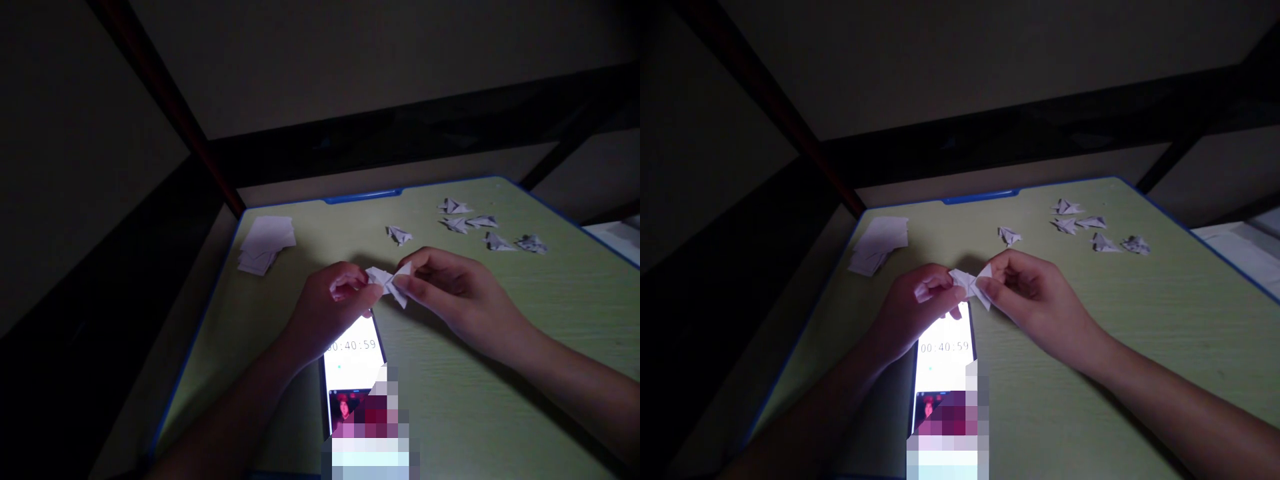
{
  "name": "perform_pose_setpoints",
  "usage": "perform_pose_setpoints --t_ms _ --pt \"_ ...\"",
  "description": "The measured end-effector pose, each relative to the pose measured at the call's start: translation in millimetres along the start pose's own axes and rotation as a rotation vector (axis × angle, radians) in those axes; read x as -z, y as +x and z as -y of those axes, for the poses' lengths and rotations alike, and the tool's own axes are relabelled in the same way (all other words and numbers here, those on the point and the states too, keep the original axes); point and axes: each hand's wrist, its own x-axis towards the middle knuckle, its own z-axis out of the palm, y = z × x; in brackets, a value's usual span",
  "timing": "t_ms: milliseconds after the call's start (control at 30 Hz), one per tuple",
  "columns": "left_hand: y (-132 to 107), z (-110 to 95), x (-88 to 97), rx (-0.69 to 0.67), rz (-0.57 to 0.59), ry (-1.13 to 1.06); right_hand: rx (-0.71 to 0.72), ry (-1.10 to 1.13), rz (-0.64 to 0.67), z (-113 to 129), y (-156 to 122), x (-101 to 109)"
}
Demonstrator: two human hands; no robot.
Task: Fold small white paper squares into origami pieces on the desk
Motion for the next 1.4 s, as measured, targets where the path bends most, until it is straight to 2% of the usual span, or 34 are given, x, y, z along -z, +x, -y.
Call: perform_pose_setpoints --t_ms 300,500,633,733,933,1067,1233,1400 --pt "-1.3 -0.6 3.4 -0.057 -0.001 0.03 -0.038 0.057 -0.007 -3.4 9.6 2.0" --pt "3.8 4.6 9.7 -0.079 -0.011 0.063 -0.058 0.038 0.025 10.2 21.9 -4.0" --pt "8.2 9.7 11.5 -0.092 -0.084 0.065 -0.062 0.046 0.053 15.5 28.2 -8.2" --pt "8.8 10.7 11.2 -0.079 -0.113 0.065 -0.075 0.086 0.048 7.8 28.6 -11.2" --pt "8.0 14.8 11.4 -0.036 -0.038 0.114 -0.08 0.078 0.026 -8.3 22.9 -6.8" --pt "8.0 16.4 12.0 -0.045 -0.056 0.134 -0.075 0.068 0.02 -8.6 22.0 -1.8" --pt "4.0 9.0 9.1 -0.047 0.019 0.125 -0.057 0.08 0.07 -7.8 20.7 -3.8" --pt "2.7 5.6 8.4 -0.029 0.007 0.157 -0.065 0.067 0.08 -3.9 18.0 -5.5"
